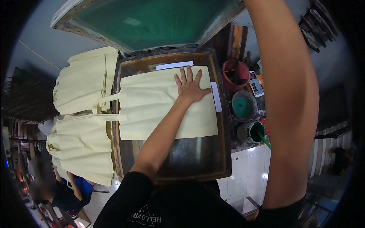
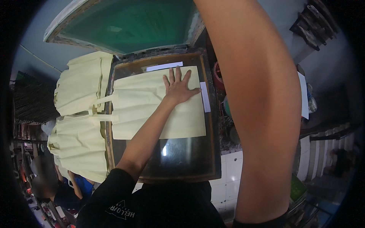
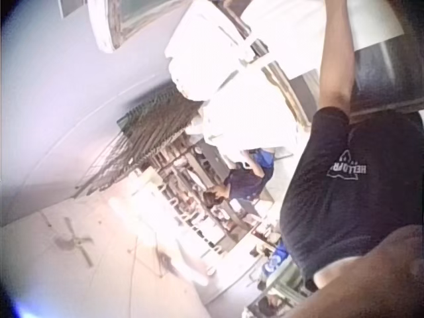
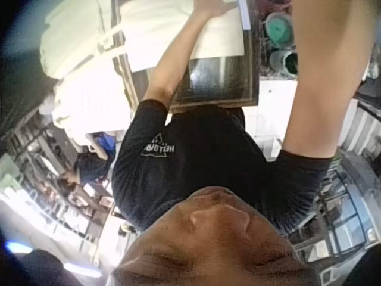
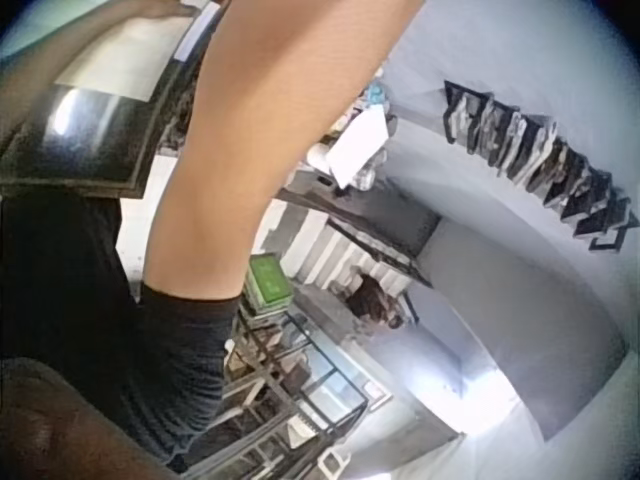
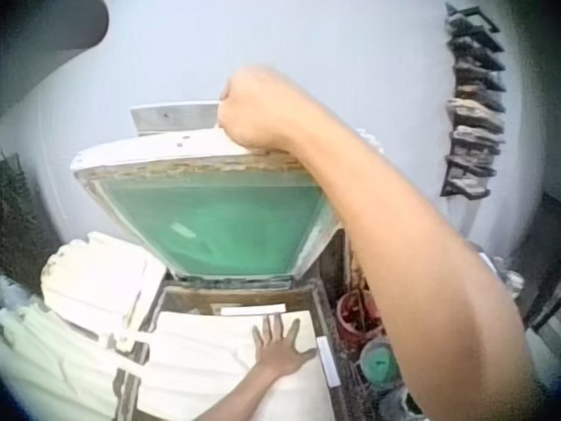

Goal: The person performs screen printing on yellow bags by placing them on the printing bed, lowering the screen, and using a squeegee to apply green ink. The person repeats this process for several bags, stacking the finished ones to the side and adding more ink to the screen with a brush.

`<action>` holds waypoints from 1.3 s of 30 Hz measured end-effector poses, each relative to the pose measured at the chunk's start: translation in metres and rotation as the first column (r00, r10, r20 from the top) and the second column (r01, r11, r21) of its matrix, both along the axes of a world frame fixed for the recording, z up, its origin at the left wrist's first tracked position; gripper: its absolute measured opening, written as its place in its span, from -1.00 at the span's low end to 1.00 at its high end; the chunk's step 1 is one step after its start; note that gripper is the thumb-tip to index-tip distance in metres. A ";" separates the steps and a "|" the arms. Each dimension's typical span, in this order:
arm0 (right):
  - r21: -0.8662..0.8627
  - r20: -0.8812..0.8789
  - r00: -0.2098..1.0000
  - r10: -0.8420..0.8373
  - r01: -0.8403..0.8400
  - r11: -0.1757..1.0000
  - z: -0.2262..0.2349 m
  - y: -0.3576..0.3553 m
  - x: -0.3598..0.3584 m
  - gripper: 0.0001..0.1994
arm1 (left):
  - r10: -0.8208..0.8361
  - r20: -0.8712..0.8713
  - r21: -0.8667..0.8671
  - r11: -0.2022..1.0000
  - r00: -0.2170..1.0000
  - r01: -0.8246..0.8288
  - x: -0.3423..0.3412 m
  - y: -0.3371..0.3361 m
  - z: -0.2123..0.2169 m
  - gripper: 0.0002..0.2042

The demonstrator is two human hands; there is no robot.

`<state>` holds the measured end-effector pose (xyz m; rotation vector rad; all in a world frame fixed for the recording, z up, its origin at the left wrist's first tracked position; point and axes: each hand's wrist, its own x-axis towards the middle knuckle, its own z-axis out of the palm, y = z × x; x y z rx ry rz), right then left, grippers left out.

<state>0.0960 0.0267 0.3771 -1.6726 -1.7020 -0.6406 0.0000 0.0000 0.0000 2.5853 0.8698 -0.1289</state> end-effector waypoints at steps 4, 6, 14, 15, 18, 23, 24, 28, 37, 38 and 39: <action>0.004 0.040 0.997 0.071 -0.071 0.997 0.004 -0.009 -0.007 -0.74 | 0.084 -0.077 -0.046 0.995 0.993 -0.088 0.000 -0.002 0.020 0.04; -0.002 0.038 0.994 0.098 -0.098 0.995 0.005 -0.010 -0.009 -0.74 | 0.100 -0.092 -0.057 0.993 0.991 -0.105 0.002 0.000 0.022 0.04; -0.005 -0.046 0.993 0.108 -0.108 0.994 0.000 -0.018 -0.015 -0.75 | 0.091 -0.172 -0.094 0.990 0.981 -0.108 0.011 0.004 0.025 0.11; -0.006 -0.044 0.994 0.101 -0.102 0.995 0.000 -0.020 -0.015 -0.75 | 0.088 -0.183 -0.082 0.991 0.979 -0.104 0.014 0.003 0.026 0.11; -0.025 -0.049 0.996 0.071 -0.073 0.997 0.000 -0.025 -0.019 -0.76 | 0.074 -0.193 -0.056 0.995 0.979 -0.086 0.018 0.006 0.030 0.13; -0.067 -0.121 0.989 0.086 -0.095 0.993 -0.008 -0.039 -0.037 -0.77 | 0.144 0.185 -0.160 0.981 0.972 -0.115 -0.002 0.039 0.050 0.16; -0.096 -0.172 0.984 0.057 -0.074 0.993 -0.013 -0.049 -0.042 -0.76 | 0.126 0.318 -0.091 0.991 0.940 -0.102 -0.015 0.037 0.060 0.06; -0.309 -0.352 0.926 -0.139 0.025 0.951 -0.024 -0.110 -0.093 -0.76 | 0.276 0.785 -0.535 0.754 0.555 0.381 -0.115 0.022 0.132 -0.37; -0.118 -0.291 0.957 -0.003 -0.033 0.992 -0.154 -0.154 -0.106 -0.80 | 0.782 0.299 -0.950 0.189 0.547 0.249 -0.323 -0.089 0.071 -0.70; -0.132 -0.307 0.952 -0.007 -0.035 0.991 -0.161 -0.145 -0.097 -0.80 | 0.843 0.150 -0.975 0.039 0.516 0.220 -0.331 -0.102 0.054 -0.71; -0.146 -0.345 0.939 0.011 -0.065 0.987 -0.170 -0.134 -0.086 -0.78 | 0.890 0.068 -0.962 -0.062 0.450 0.266 -0.334 -0.114 0.039 -0.71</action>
